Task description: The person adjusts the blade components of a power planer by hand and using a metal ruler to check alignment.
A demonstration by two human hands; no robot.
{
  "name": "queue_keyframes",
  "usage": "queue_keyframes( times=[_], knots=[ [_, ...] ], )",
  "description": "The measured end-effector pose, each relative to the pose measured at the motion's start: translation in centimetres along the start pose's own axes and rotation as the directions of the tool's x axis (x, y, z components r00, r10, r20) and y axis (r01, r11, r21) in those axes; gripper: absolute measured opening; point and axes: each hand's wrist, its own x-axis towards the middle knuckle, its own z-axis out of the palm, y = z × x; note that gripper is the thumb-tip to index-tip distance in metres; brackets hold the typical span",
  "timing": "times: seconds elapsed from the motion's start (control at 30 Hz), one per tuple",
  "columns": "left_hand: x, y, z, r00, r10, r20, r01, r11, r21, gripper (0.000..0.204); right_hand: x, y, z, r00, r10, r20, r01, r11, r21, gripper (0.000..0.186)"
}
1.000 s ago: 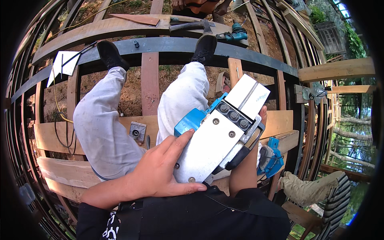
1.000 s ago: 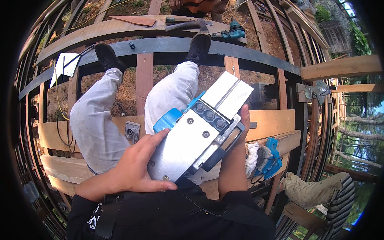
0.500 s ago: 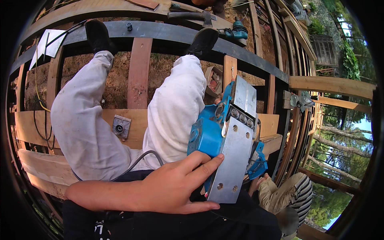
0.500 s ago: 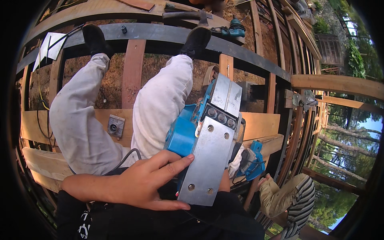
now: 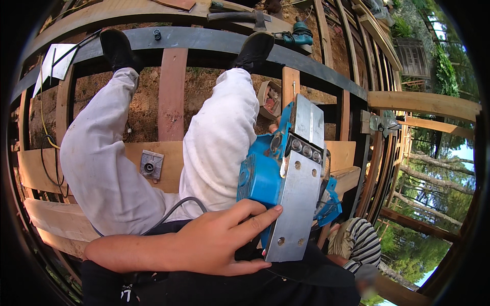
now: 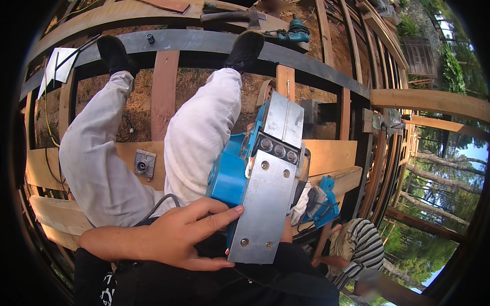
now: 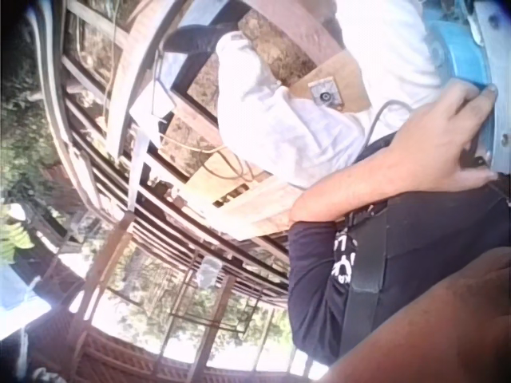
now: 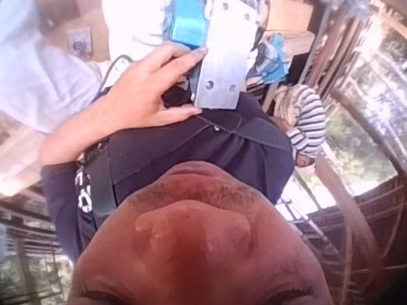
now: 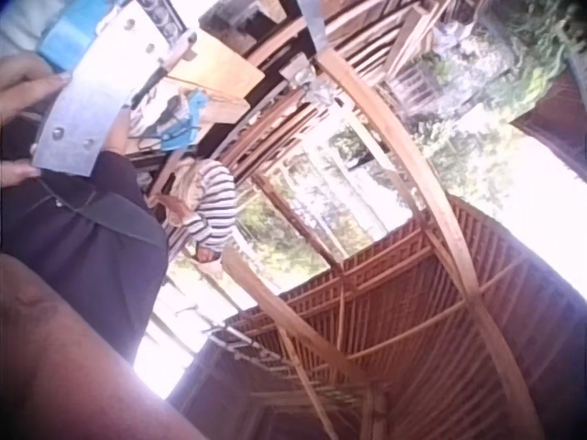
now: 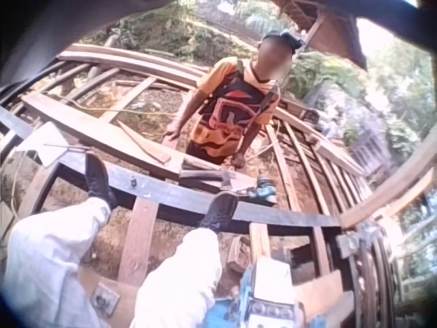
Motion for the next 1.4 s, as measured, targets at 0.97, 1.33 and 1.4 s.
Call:
queue_keyframes(
  times=[0.97,1.33,1.4],
  knots=[
    [3.3,-0.1,-3.4,0.958,-0.138,-0.250,0.117,0.989,-0.096,0.090,-4.2,0.5,10.3,0.964,-0.208,0.164,0.261,0.641,-0.722,0.068],
    [0.3,-2.2,-3.4,0.959,-0.072,-0.276,0.001,0.969,-0.249,0.096,-5.1,1.8,12.0,0.918,-0.265,0.296,0.380,0.369,-0.848,0.082],
    [-0.2,-2.1,-3.4,0.960,-0.076,-0.270,0.000,0.963,-0.268,0.097,-4.8,1.2,12.0,0.933,-0.198,0.301,0.352,0.329,-0.876,0.092]
  ],
)
